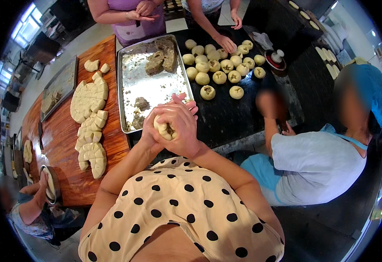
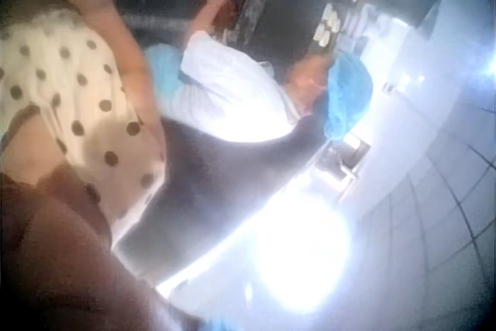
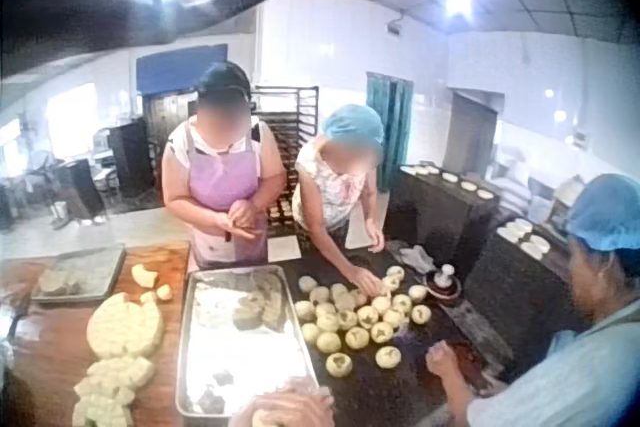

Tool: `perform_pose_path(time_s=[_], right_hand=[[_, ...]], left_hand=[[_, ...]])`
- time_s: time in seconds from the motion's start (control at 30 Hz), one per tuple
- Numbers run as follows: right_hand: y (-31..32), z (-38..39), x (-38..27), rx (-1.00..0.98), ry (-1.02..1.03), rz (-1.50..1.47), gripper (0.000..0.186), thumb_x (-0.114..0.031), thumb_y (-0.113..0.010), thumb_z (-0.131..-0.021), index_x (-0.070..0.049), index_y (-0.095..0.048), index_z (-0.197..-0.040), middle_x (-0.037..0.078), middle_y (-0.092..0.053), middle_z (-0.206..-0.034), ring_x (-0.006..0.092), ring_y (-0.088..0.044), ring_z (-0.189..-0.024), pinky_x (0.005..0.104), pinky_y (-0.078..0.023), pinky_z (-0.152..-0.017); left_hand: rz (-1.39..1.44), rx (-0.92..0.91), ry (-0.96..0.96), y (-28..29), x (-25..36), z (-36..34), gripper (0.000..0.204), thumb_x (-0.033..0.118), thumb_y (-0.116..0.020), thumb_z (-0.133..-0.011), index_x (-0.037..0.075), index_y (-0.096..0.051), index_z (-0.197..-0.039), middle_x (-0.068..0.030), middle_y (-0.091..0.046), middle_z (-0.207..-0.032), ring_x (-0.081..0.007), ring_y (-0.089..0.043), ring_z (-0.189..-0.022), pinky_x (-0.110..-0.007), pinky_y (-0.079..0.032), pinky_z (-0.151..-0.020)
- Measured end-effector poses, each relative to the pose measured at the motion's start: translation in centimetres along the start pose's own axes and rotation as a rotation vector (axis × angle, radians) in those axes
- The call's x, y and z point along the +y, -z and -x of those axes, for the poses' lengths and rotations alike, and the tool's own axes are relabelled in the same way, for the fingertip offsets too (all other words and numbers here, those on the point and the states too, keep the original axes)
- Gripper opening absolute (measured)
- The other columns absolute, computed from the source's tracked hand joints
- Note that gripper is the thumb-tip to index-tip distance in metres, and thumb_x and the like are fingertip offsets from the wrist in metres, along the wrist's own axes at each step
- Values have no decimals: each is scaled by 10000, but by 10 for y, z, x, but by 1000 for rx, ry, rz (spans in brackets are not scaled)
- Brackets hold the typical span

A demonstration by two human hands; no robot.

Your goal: The person prepares filled dough portions by hand, first taking a piece of dough, flattening it on a table, adding a portion of meat filling, and then pinching the edges together to seal the filling inside before rolling it into a ball and placing it onto a work surface.

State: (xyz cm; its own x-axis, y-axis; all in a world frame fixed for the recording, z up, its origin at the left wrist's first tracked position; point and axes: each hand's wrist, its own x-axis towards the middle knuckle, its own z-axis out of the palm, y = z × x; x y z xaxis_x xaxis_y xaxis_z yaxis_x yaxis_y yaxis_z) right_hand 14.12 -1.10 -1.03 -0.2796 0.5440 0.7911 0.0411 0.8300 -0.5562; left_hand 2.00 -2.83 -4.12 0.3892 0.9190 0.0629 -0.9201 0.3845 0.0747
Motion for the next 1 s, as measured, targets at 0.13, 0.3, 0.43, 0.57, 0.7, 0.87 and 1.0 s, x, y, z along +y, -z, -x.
perform_pose_path(time_s=[0.13,0.3,0.43,0.57,0.7,0.87,1.0], right_hand=[[1,2,-2,49,-18,-7,222,-109,-770,-768,-58,-623,-926,130,-705,-1020,306,-683,-1024,517,-430,-1069],[10,-10,-16,134,79,105,309,-261,-590,-963,-1,-715,-1075,191,-723,-1037,300,-706,-886,415,-545,-824],[17,-9,-13,95,141,132,288,-234,-558,-968,-29,-727,-1078,149,-728,-1066,324,-703,-932,420,-537,-853],[27,-14,-13,-43,61,148,147,-105,-711,-853,-35,-679,-978,129,-724,-989,325,-691,-1037,506,-410,-1091],[21,-3,1,50,48,50,155,-127,-630,-930,-24,-680,-1035,141,-725,-1024,327,-683,-1062,496,-412,-1091],[20,2,0,143,-28,90,276,-171,-548,-984,1,-650,-1175,166,-716,-1085,342,-668,-1093,487,-427,-1077],[25,-7,6,72,-99,-2,326,-161,-632,-921,17,-658,-1193,163,-692,-1144,307,-655,-1109,485,-455,-1045]], left_hand=[[-145,54,47,-9,-7,-4,653,432,-344,-1007,5,-310,-1500,-222,-430,-1461,-359,-427,-1354,-487,-351,-1138],[-588,198,86,-50,-19,-9,752,522,-322,-985,10,-254,-1531,-216,-382,-1516,-358,-369,-1415,-500,-311,-1162],[-432,190,93,-29,-21,-11,636,425,-248,-1030,-34,-363,-1455,-221,-450,-1450,-347,-430,-1365,-459,-337,-1160],[-473,81,83,-20,-19,-13,707,520,-303,-997,-7,-389,-1460,-207,-401,-1505,-357,-379,-1409,-496,-302,-1168],[-434,164,75,-26,-22,-18,650,463,-278,-1020,-36,-429,-1409,-216,-465,-1434,-359,-435,-1356,-474,-343,-1150],[-409,122,30,-34,-25,-23,598,409,-239,-1042,-62,-501,-1301,-214,-542,-1334,-341,-540,-1245,-434,-427,-1103],[-350,294,91,-26,-16,-32,521,378,-314,-1041,-48,-528,-1253,-203,-582,-1277,-331,-584,-1186,-435,-475,-1055]])
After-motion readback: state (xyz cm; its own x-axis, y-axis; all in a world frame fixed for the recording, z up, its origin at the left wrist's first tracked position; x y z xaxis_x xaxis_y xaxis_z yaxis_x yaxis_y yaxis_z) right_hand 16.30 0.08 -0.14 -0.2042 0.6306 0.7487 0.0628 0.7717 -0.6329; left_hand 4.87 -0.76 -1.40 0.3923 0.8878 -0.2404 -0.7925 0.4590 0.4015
